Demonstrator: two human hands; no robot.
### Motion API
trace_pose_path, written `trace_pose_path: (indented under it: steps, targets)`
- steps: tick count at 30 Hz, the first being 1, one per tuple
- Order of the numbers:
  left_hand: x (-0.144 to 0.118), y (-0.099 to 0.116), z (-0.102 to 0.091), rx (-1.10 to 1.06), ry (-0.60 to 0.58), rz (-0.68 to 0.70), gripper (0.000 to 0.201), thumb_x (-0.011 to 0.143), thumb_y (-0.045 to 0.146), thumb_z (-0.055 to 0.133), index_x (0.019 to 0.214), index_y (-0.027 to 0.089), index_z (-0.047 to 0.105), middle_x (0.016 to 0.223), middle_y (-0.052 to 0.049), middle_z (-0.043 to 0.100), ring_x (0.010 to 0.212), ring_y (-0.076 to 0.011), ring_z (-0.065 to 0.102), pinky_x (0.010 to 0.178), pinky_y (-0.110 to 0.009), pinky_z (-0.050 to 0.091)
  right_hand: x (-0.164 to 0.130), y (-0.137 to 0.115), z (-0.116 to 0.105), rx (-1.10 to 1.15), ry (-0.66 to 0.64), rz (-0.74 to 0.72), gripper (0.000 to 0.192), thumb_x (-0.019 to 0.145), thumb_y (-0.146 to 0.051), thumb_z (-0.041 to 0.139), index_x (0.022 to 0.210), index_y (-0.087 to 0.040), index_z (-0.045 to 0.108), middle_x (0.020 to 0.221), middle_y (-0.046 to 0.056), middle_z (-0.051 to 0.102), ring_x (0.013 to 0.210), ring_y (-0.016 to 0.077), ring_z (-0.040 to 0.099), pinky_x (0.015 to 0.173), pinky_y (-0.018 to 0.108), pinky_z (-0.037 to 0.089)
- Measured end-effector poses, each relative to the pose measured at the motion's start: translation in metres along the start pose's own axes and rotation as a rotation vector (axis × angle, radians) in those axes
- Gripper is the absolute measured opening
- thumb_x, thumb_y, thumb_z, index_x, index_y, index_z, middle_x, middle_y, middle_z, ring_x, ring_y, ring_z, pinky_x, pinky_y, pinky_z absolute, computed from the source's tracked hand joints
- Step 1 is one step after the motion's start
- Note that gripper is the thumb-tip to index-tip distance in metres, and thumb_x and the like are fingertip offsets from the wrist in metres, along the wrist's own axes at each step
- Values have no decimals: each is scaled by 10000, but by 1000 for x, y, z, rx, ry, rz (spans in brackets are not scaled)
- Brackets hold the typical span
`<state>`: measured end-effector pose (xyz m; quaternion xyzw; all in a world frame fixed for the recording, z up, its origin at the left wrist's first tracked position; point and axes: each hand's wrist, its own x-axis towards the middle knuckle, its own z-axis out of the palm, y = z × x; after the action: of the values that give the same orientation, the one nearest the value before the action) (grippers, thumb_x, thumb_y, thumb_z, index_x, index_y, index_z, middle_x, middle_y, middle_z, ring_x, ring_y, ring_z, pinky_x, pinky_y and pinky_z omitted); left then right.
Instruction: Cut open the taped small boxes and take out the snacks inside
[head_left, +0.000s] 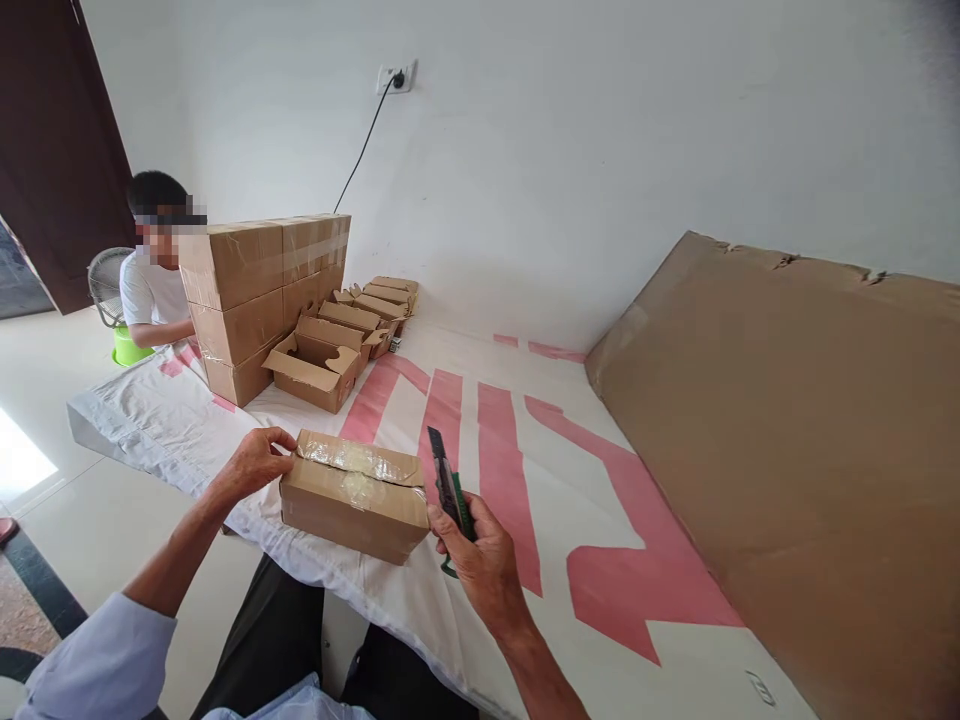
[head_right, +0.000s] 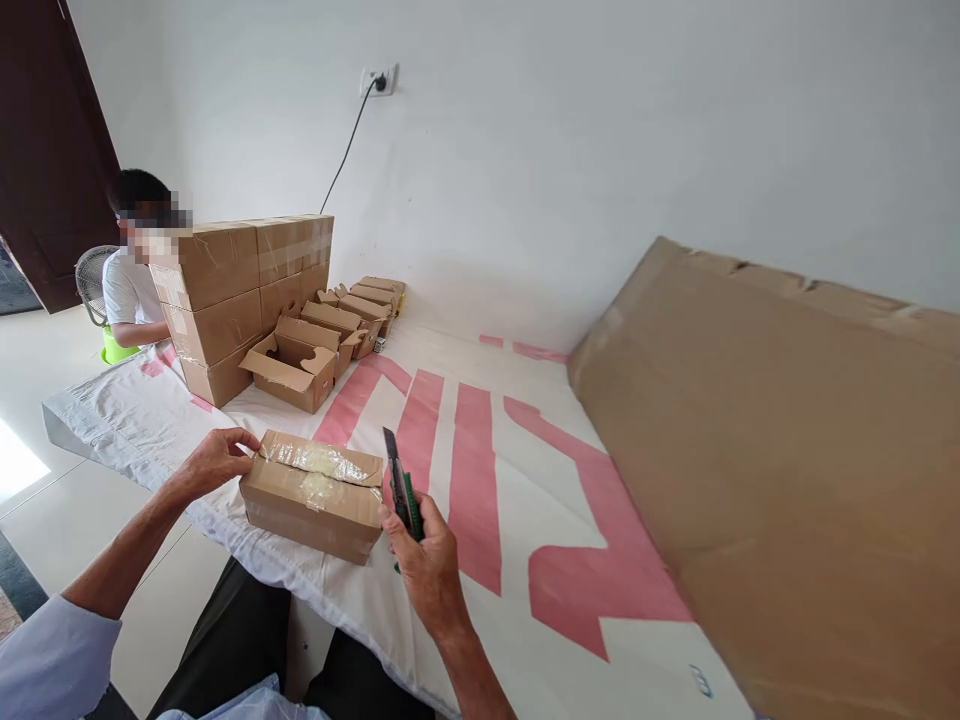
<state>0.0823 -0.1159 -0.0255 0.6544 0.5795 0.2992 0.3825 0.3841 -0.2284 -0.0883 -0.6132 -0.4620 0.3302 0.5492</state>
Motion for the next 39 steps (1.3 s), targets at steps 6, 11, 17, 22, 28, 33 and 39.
trace_pose_path:
  steps: [6,11,17,22,28,33,39]
  targets:
    - [-4,-2,-4,35,-43,69,220,690,225,643,870,172,757,693,5,726,632,-173,647,616,-275,483,4,3,9,-66,-1,-65,462,822,-622,748,1044,-220,700,871,17,676,771,200,596,703,315,524]
    - [-12,2,-2,356,-3,234,273,835,215,581,998,196,799,957,-64,820,778,-217,717,767,-328,523,3,6,11,-57,9,-60,473,821,-615,742,1075,-218,701,889,24,701,801,217,616,731,321,535]
    - [-15,15,7,714,29,284,215,878,190,585,909,181,798,970,-121,779,907,-281,719,838,-369,513,-3,3,13,-68,18,-81,478,842,-636,715,1068,-216,693,852,15,672,777,208,579,688,304,509]
    - [-12,19,6,744,15,283,188,858,182,612,878,189,799,961,-115,766,928,-291,711,845,-372,507,-4,3,14,-59,28,-81,473,848,-626,703,1081,-214,693,854,16,668,778,207,574,687,305,507]
    - [-11,22,1,670,-13,235,209,806,210,668,958,188,810,984,-103,773,896,-289,710,886,-388,514,-6,4,16,-34,30,-83,494,845,-642,697,1086,-210,689,863,21,673,785,214,586,717,319,509]
    - [-11,23,-5,637,-80,268,182,798,229,663,890,218,819,947,-82,765,859,-269,702,863,-368,520,-7,3,19,-15,40,-96,482,850,-654,688,1051,-216,689,822,10,660,753,206,569,696,318,499]
    - [-3,23,-2,538,31,144,206,757,207,701,912,195,836,1001,-78,794,846,-239,710,831,-330,522,-8,4,21,-11,46,-141,378,875,-592,672,970,-227,657,765,-14,618,713,192,529,685,318,475]
